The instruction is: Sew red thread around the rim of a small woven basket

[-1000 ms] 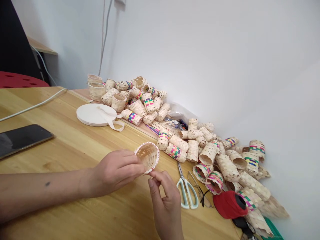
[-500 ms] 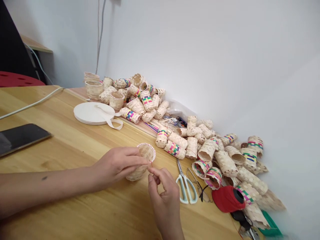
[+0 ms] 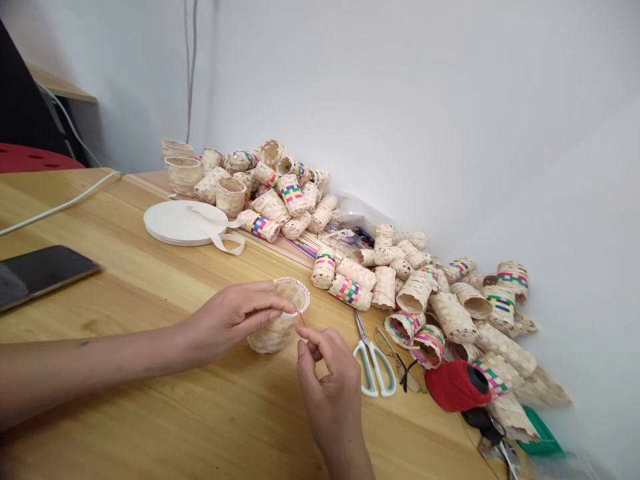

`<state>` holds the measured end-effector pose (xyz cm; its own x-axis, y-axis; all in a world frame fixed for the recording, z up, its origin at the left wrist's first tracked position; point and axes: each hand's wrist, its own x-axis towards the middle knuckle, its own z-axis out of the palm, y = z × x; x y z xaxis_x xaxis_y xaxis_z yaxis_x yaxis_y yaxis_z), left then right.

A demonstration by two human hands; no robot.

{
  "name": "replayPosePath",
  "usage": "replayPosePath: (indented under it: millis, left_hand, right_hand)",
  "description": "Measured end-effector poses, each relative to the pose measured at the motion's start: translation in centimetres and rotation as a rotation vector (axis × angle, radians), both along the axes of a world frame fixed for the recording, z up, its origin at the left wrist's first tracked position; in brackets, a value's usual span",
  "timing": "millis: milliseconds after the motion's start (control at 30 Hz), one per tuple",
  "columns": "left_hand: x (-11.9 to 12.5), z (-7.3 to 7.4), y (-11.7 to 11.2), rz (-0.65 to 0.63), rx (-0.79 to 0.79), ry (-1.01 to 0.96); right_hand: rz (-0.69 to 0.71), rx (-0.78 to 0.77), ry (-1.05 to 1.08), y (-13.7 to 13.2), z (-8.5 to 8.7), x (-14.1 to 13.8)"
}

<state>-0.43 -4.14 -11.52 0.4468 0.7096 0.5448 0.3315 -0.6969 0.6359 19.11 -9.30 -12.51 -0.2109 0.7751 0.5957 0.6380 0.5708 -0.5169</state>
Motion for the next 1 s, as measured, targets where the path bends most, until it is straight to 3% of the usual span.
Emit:
replayPosePath:
  millis: [767, 1000]
  left_hand:
    - [0.02, 0.15, -0.04, -0.047, -0.038, 0.061]
    - [0.04, -0.15, -0.29, -0.05, 0.011, 0.037]
  right_hand:
    - [0.023, -0.069, 0.001, 0.02, -0.24, -0.35]
    - [0.034, -0.229, 0.175, 0.07, -0.85, -0.47]
